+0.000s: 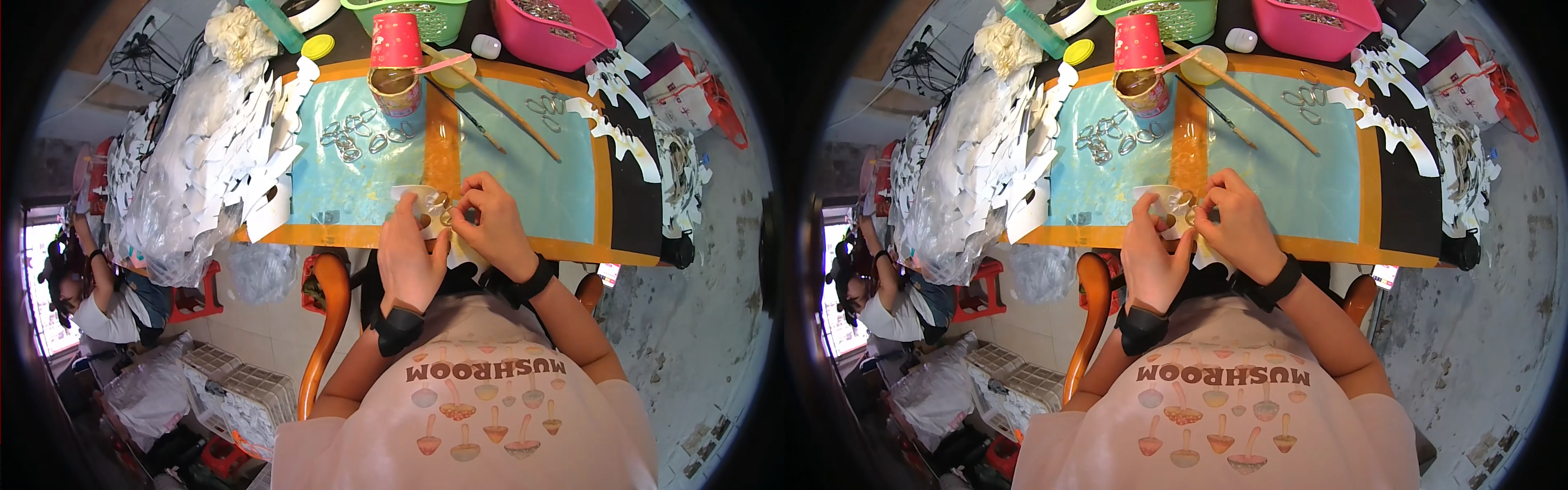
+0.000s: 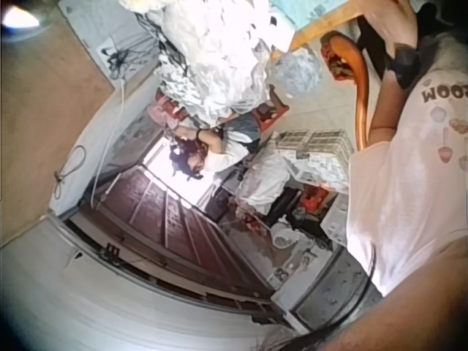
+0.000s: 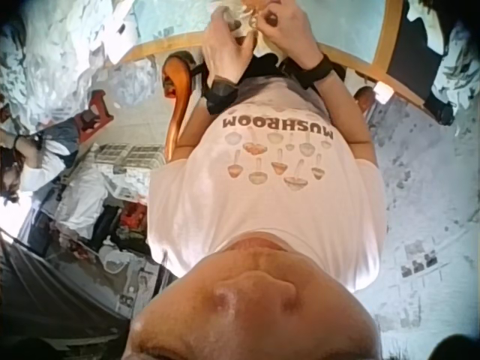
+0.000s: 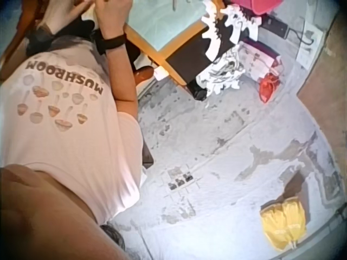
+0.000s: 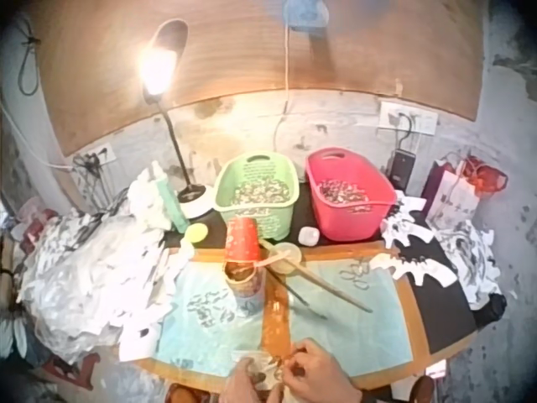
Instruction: Manually attaching small decorative silver metal rings to white cutout shoe upper components.
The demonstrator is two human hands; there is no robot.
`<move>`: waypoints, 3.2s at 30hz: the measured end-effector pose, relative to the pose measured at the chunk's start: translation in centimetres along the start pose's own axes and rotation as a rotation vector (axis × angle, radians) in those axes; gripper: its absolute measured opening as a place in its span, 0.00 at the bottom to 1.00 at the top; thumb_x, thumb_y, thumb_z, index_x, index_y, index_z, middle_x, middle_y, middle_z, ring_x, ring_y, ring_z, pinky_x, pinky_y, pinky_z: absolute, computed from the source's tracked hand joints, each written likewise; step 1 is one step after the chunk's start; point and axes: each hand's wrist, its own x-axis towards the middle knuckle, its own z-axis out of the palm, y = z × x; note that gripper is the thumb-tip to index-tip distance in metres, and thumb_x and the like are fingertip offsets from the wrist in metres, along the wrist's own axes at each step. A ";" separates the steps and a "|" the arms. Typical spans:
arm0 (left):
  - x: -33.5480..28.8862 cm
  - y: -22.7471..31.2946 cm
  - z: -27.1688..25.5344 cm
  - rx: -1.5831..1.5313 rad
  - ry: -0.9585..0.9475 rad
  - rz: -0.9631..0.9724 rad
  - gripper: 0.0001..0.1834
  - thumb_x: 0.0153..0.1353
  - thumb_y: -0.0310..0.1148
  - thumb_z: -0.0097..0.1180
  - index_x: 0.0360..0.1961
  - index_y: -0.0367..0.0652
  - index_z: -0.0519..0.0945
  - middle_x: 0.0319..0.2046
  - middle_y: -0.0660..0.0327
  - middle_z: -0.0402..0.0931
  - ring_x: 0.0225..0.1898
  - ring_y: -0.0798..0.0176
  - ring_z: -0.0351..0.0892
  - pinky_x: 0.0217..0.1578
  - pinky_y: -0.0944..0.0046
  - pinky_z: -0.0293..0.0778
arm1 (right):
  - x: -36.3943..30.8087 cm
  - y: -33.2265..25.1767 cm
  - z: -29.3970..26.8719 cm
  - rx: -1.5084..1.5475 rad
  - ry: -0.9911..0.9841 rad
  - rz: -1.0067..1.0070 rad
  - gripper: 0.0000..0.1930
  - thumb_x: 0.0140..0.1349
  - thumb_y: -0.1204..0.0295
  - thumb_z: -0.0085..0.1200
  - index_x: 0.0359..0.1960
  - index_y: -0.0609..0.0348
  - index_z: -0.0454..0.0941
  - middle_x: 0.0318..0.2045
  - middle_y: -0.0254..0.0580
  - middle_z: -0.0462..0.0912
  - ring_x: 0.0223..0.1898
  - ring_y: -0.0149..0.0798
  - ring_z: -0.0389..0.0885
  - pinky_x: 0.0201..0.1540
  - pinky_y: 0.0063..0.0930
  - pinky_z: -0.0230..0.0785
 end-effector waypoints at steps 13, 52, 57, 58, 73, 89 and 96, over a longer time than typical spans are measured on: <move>0.1 -0.1 0.8 -1.141 0.046 -0.441 0.35 0.58 0.12 0.61 0.63 0.45 0.60 0.36 0.59 0.79 0.30 0.66 0.83 0.30 0.69 0.80 | 0.0 -0.9 -0.7 0.234 0.062 0.080 0.06 0.53 0.76 0.64 0.24 0.65 0.80 0.35 0.40 0.80 0.24 0.31 0.77 0.29 0.23 0.71; -0.9 4.4 2.0 -1.687 -0.176 -0.189 0.39 0.66 0.16 0.49 0.70 0.50 0.43 0.63 0.46 0.65 0.62 0.57 0.71 0.61 0.59 0.68 | -0.9 -5.0 -8.3 0.142 -0.052 -0.166 0.06 0.54 0.82 0.64 0.30 0.67 0.78 0.41 0.43 0.80 0.37 0.36 0.83 0.43 0.27 0.77; -1.9 4.7 3.8 -1.667 -0.306 0.139 0.46 0.65 0.16 0.50 0.72 0.50 0.35 0.70 0.44 0.57 0.68 0.50 0.67 0.66 0.53 0.64 | 1.1 -9.0 -11.5 -0.274 -0.155 -0.236 0.06 0.55 0.85 0.57 0.31 0.65 0.73 0.38 0.44 0.78 0.36 0.48 0.82 0.38 0.36 0.75; -2.2 4.2 3.5 -1.590 -0.349 0.055 0.45 0.65 0.16 0.50 0.72 0.50 0.36 0.70 0.45 0.59 0.67 0.50 0.69 0.64 0.54 0.65 | 1.6 -8.5 -11.4 -0.315 -0.190 -0.257 0.07 0.54 0.84 0.59 0.31 0.65 0.73 0.38 0.44 0.78 0.36 0.48 0.81 0.39 0.36 0.74; -3.4 -3.6 -4.2 -0.496 0.505 -0.087 0.12 0.59 0.17 0.64 0.36 0.42 0.73 0.29 0.65 0.73 0.30 0.74 0.68 0.34 0.73 0.68 | 1.2 -1.9 -1.7 -0.114 -0.451 -0.193 0.08 0.55 0.82 0.61 0.33 0.67 0.74 0.43 0.47 0.76 0.40 0.51 0.79 0.44 0.38 0.73; 2.6 -3.9 -1.4 -0.146 -0.162 0.530 0.29 0.49 0.24 0.71 0.52 0.44 0.71 0.41 0.67 0.86 0.48 0.57 0.80 0.54 0.52 0.61 | -1.0 -1.4 -1.0 -0.299 -0.251 -0.438 0.06 0.56 0.80 0.55 0.35 0.68 0.76 0.35 0.48 0.76 0.35 0.50 0.79 0.38 0.38 0.75; 3.0 -4.0 -2.0 -0.001 -0.174 0.616 0.17 0.49 0.28 0.70 0.42 0.49 0.82 0.39 0.72 0.85 0.51 0.59 0.78 0.55 0.51 0.59 | -3.9 -0.4 0.5 -0.395 -0.046 -0.530 0.12 0.56 0.81 0.55 0.42 0.71 0.79 0.45 0.49 0.81 0.43 0.49 0.83 0.43 0.35 0.78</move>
